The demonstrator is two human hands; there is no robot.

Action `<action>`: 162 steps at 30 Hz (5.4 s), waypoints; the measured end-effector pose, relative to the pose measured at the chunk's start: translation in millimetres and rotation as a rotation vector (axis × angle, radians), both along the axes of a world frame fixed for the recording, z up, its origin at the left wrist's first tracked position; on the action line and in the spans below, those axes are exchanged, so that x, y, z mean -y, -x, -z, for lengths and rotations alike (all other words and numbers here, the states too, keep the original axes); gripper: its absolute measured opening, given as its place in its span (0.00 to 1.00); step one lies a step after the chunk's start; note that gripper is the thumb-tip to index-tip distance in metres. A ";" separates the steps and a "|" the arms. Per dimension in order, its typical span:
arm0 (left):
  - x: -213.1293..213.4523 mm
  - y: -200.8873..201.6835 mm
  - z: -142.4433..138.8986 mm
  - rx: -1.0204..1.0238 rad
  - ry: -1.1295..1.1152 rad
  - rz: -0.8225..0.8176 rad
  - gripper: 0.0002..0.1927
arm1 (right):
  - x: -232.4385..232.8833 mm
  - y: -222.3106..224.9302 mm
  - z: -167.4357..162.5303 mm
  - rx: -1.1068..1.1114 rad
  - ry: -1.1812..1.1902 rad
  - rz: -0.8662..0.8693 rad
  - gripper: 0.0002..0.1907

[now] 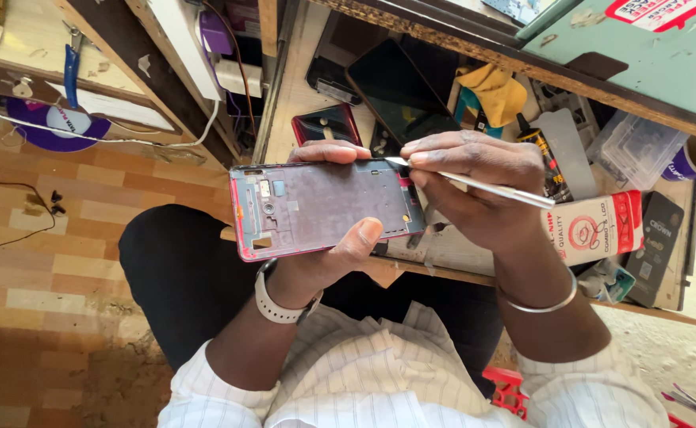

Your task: The person uses a metal spudger to carefully pry and separate the screen assembly from the phone frame. They work along the edges and corners of the device, gradually lifting the screen to detach it from the chassis.

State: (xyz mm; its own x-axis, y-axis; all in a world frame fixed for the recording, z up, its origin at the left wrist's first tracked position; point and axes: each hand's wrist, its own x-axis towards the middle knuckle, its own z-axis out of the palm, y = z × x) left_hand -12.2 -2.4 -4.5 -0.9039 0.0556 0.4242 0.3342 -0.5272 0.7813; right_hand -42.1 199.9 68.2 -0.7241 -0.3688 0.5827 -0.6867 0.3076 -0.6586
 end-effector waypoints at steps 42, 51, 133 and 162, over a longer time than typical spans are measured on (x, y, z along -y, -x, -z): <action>0.9 -3.9 -1.4 0.036 0.056 0.005 0.31 | -10.9 1.2 12.8 0.049 0.093 0.163 0.07; -1.8 -1.9 -2.4 0.118 -0.158 0.028 0.29 | -11.2 -7.1 17.3 0.176 0.135 0.111 0.09; 3.5 1.0 -1.2 0.101 0.106 0.133 0.31 | 4.5 -6.6 4.2 0.039 -0.218 0.108 0.08; 3.5 0.4 -5.5 0.142 0.126 0.145 0.30 | 8.7 -5.1 -0.1 -0.128 -0.229 0.095 0.12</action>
State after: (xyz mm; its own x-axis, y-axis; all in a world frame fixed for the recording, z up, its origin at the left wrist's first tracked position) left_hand -12.6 -6.0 1.0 -0.9327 0.2335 0.2749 0.1444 -0.4569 0.8777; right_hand -37.0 191.2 68.3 -0.6877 -0.4357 0.5807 -0.7208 0.5056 -0.4741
